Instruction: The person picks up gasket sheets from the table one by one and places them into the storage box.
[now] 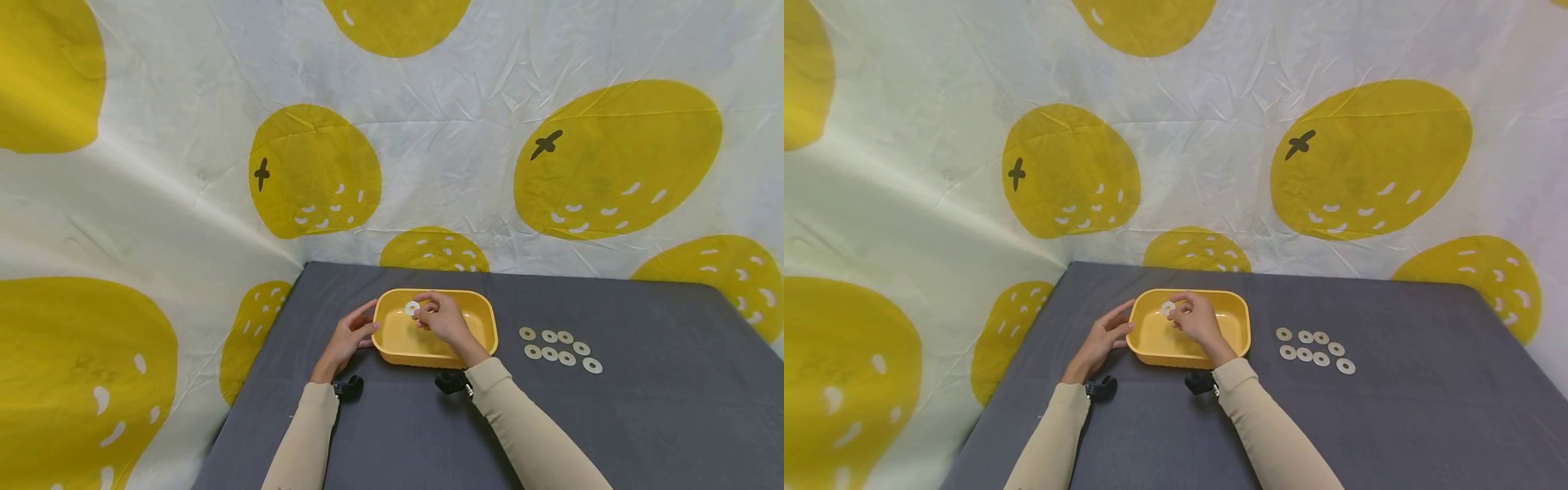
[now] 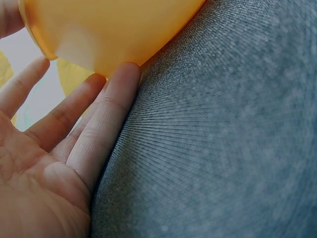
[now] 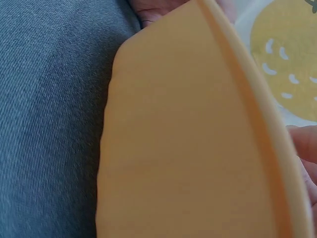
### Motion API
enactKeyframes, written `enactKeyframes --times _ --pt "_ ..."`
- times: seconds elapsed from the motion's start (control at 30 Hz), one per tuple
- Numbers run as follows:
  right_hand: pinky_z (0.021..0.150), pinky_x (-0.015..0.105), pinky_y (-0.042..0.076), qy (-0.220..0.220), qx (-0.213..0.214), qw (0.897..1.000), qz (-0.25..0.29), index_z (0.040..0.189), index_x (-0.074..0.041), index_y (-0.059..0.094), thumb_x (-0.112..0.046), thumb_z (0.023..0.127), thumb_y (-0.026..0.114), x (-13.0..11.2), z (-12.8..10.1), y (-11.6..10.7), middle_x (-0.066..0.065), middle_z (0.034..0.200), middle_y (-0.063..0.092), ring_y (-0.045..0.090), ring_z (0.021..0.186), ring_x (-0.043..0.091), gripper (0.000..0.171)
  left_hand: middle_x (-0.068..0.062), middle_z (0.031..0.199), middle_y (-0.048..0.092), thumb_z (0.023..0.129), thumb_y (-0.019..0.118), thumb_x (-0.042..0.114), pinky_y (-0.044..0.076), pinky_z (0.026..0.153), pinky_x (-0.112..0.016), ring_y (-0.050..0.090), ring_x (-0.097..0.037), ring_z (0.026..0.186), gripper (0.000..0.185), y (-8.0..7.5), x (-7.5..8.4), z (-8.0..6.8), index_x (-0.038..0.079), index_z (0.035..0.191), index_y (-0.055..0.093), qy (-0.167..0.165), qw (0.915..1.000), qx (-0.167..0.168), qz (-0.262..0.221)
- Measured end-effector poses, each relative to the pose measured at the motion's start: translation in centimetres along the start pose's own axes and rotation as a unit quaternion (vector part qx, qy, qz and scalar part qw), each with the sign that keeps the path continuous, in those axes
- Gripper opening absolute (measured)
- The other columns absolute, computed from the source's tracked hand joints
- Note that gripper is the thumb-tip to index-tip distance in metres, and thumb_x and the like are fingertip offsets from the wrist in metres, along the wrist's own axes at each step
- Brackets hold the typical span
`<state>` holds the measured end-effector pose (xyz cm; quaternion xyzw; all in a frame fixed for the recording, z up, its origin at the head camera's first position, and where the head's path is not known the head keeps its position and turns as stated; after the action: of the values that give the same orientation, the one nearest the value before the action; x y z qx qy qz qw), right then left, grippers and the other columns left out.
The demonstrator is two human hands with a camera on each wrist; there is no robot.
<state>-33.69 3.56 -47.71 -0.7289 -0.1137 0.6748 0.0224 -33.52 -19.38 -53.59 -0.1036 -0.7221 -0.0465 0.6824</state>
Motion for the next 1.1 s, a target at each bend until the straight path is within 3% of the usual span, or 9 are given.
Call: enactKeyframes --times 0.2,0.53,0.93,1.1 --pt "0.07 0.03 0.06 0.008 0.001 1.0 -0.006 0.123 -0.007 0.069 -0.003 0.094 0.071 0.2 0.4 1.2 0.015 0.093 0.076 0.071 0.075 0.024 0.029 -0.013 0.134 0.064 0.095 0.075 0.031 0.063 0.088 -0.04 0.068 -0.023 0.115 0.057 0.0 0.0 0.0 0.036 0.148 0.054 -0.004 1.0 0.001 -0.001" --pt "0.076 0.039 0.061 0.022 -0.001 1.0 -0.003 0.124 -0.007 0.068 -0.008 0.097 0.069 0.6 1.3 3.1 0.017 0.097 0.076 0.071 0.086 0.038 0.027 -0.018 0.139 0.062 0.099 0.07 0.024 0.063 0.088 -0.04 0.067 -0.028 0.12 0.058 0.2 0.3 0.0 0.031 0.153 0.05 0.002 1.0 -0.005 0.001" --pt "0.07 0.036 0.061 0.029 0.013 0.999 -0.02 0.121 -0.003 0.069 -0.005 0.096 0.067 0.8 2.1 4.2 0.013 0.09 0.077 0.072 0.079 0.032 0.024 -0.019 0.137 0.061 0.097 0.072 0.027 0.062 0.089 -0.041 0.065 -0.033 0.122 0.06 0.1 0.1 0.1 0.03 0.152 0.05 0.004 0.9998 -0.015 -0.009" --pt "0.061 0.027 0.055 0.033 0.023 0.998 -0.046 0.118 -0.003 0.07 -0.004 0.095 0.067 1.0 2.5 4.3 0.013 0.087 0.077 0.071 0.074 0.028 0.023 -0.02 0.137 0.061 0.097 0.073 0.029 0.062 0.09 -0.042 0.064 -0.036 0.124 0.058 0.0 0.2 0.1 0.032 0.151 0.052 -0.003 0.9999 -0.013 -0.008"
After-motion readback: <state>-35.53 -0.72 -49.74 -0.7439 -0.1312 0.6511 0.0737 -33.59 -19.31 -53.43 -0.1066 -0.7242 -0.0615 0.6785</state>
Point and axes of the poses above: each hand's wrist, its own z-axis towards the middle knuckle, its own y-axis out of the palm, x = y × z, the point moved 6 cm from there along z, towards the middle knuckle
